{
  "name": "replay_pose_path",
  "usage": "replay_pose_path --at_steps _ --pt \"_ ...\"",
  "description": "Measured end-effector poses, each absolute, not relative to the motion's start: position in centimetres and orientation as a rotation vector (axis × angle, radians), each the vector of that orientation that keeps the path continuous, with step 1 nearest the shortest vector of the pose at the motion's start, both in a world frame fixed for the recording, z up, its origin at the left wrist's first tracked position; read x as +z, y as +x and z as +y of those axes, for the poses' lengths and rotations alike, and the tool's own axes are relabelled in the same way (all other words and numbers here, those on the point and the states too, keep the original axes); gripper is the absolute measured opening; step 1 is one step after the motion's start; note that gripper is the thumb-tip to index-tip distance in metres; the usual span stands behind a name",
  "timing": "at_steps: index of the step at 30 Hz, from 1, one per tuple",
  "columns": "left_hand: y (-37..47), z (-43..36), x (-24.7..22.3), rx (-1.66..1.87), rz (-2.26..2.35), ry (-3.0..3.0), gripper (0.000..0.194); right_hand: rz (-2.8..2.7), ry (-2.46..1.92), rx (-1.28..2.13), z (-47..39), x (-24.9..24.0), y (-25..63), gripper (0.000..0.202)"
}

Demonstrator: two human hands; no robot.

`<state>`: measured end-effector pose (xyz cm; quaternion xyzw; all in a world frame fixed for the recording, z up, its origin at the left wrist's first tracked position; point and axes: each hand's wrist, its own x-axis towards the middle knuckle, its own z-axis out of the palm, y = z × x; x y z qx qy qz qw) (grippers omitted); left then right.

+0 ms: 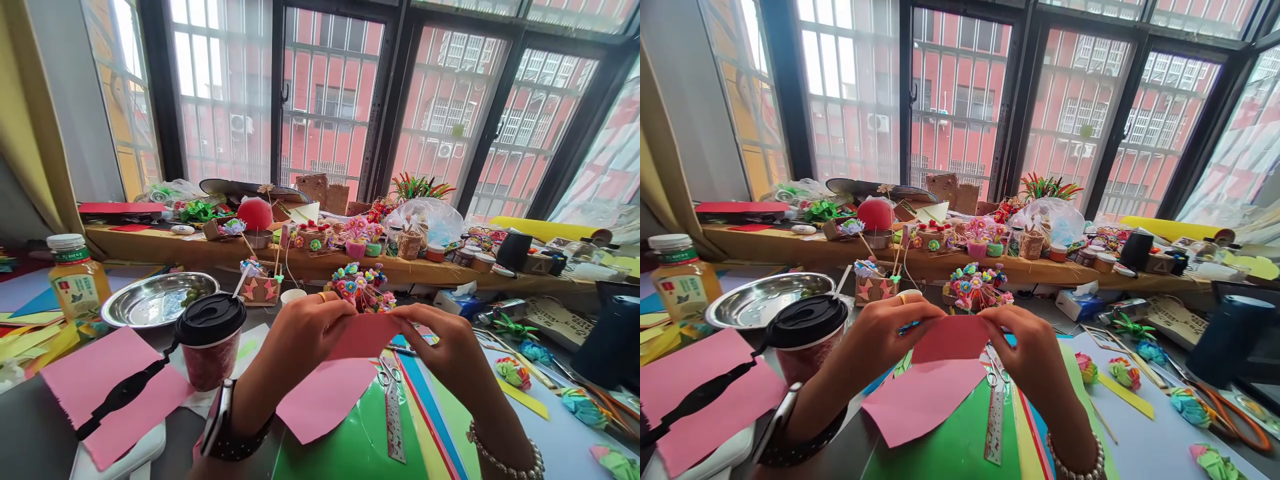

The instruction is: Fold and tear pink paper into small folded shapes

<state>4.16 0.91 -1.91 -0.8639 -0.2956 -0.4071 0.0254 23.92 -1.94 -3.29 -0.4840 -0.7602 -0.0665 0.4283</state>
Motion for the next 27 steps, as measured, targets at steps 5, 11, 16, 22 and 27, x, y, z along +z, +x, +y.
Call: replay_pose_path --at_steps 5,11,16,22,27 --pt "3.2 1.1 -1.7 -1.237 -0.986 -2.653 0.013 -1.739 -1.381 -0.402 -0.8 -3.7 26.1 0.018" --pt "4.5 0.6 -1.9 -1.191 -0.932 -2.718 0.014 -1.958 -1.128 -0.131 -2.0 -3.2 23.3 0.015" --pt "4.0 0.7 -1.8 -1.215 -0.929 -2.737 0.014 -1.93 -1.125 -0.053 -2.6 -3.1 22.3 0.015" --pt "2.3 1.3 -1.4 -1.401 -0.99 -2.529 0.012 -1.892 -1.162 -0.07 -2.4 -3.1 23.8 0.015" --pt "4.0 0.5 -1.8 -1.297 -0.863 -2.731 0.013 -1.96 -1.112 -0.04 -2.8 -3.0 22.7 0.015"
